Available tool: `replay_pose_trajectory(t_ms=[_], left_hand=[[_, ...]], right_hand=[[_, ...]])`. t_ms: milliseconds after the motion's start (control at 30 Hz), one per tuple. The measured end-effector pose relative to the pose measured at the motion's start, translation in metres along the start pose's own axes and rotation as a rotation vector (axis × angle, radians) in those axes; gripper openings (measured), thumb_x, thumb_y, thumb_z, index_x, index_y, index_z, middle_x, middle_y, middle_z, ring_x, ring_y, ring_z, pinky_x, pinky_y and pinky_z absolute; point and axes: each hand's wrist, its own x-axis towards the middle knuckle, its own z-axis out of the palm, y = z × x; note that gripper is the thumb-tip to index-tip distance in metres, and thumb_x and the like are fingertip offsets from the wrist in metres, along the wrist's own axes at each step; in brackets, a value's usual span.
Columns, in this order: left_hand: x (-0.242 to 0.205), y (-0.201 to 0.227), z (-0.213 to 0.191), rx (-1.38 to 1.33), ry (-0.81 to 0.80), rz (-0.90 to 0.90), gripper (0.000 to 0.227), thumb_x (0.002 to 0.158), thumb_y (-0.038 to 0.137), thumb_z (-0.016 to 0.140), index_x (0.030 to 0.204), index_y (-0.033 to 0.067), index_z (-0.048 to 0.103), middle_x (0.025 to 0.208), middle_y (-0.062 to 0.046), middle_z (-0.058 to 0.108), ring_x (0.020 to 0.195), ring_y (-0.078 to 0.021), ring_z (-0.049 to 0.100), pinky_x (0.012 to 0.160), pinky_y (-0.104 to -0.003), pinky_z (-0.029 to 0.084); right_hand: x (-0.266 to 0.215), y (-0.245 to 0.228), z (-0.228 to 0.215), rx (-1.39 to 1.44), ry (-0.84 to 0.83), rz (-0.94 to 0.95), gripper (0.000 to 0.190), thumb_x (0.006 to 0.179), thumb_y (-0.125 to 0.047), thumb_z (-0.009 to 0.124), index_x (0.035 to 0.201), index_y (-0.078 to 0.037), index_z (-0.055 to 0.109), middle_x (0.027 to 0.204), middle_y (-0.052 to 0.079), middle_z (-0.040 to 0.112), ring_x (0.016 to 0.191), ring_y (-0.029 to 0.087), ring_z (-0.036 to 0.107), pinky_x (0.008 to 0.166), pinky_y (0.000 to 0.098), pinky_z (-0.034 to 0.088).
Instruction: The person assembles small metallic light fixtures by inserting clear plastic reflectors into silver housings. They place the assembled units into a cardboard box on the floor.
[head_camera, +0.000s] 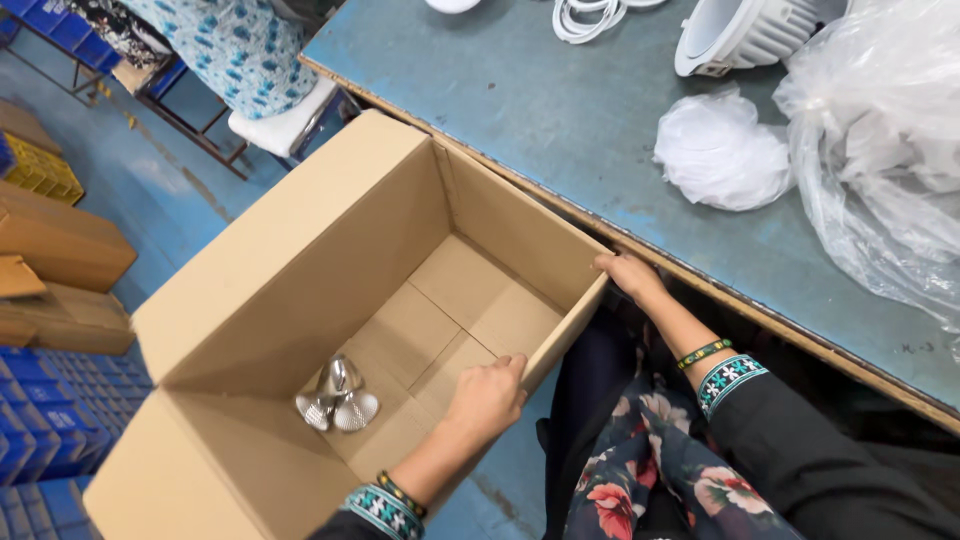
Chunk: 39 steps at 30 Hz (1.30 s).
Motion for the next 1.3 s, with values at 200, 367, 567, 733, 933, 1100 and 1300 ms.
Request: replay_pose_trajectory(t_ms=[200,367,567,733,933,1100,1300], left_hand=[[0.026,-0.016,-0.004,-0.056,-0.036,0.043,0.035,0.079,0.019,0.077,0.102,0.0039,0.056,0.092,-0.019,0.07,0.087,-0.0394,0.068,0.075,-0.051,0.053],[0.027,-0.023,0.014,-0.07,0.05,0.027,0.03,0.082,0.017,0.075,0.101,0.0044,0.056,0.093,-0.019,0.07,0.083,-0.0389,0.069,0.072,-0.05,0.053],[0.022,-0.027,0.005,0.087,-0.037,-0.036,0.028,0.089,0.024,0.073,0.102,0.0057,0.056,0.08,-0.016,0.07,0.074,-0.0353,0.07,0.065,-0.049,0.053],[0.027,-0.029,-0.003,0.111,-0.005,-0.034,0.03,0.085,0.024,0.073,0.104,0.0067,0.057,0.084,-0.015,0.071,0.076,-0.0362,0.07,0.064,-0.048,0.055],[0.026,-0.026,0.001,0.052,0.027,-0.115,0.039,0.085,0.027,0.074,0.116,0.0085,0.059,0.087,-0.015,0.072,0.079,-0.0367,0.07,0.067,-0.049,0.055],[0.027,-0.03,0.014,-0.011,0.13,-0.161,0.036,0.083,0.029,0.076,0.108,0.0078,0.06,0.084,-0.016,0.071,0.078,-0.0383,0.068,0.066,-0.05,0.053],[0.037,-0.038,0.038,-0.069,0.144,-0.359,0.035,0.084,0.033,0.079,0.093,0.0072,0.058,0.062,-0.014,0.062,0.064,-0.0376,0.064,0.063,-0.05,0.05]], right_hand=[[0.035,0.023,0.002,0.009,0.017,-0.084,0.052,0.083,-0.039,0.066,0.116,0.0,0.071,0.126,0.015,0.067,0.12,0.025,0.057,0.103,0.0366,0.042],[0.022,0.025,0.001,0.211,0.038,-0.193,0.062,0.089,-0.043,0.067,0.134,-0.001,0.062,0.143,0.013,0.057,0.133,0.022,0.048,0.113,0.0344,0.034],[-0.023,-0.011,0.001,0.416,0.025,-0.089,0.068,0.086,-0.045,0.071,0.136,0.0,0.061,0.139,0.012,0.061,0.132,0.022,0.053,0.113,0.0329,0.037],[-0.023,-0.015,0.001,0.363,-0.027,0.029,0.07,0.089,-0.048,0.071,0.138,0.0,0.061,0.141,0.013,0.06,0.133,0.023,0.053,0.114,0.0334,0.037],[-0.055,0.046,-0.007,0.576,-0.044,-0.003,0.087,0.094,-0.051,0.065,0.158,-0.006,0.028,0.158,0.005,0.034,0.143,0.019,0.036,0.111,0.0405,0.039],[-0.074,0.096,-0.031,0.615,-0.187,0.18,0.066,0.096,-0.04,0.061,0.149,-0.004,0.044,0.132,0.016,0.066,0.117,0.025,0.066,0.096,0.0379,0.054],[-0.089,0.116,-0.042,0.754,-0.322,0.045,0.039,0.102,-0.025,0.058,0.133,-0.002,0.058,0.116,0.016,0.072,0.106,0.025,0.072,0.091,0.0359,0.057]])
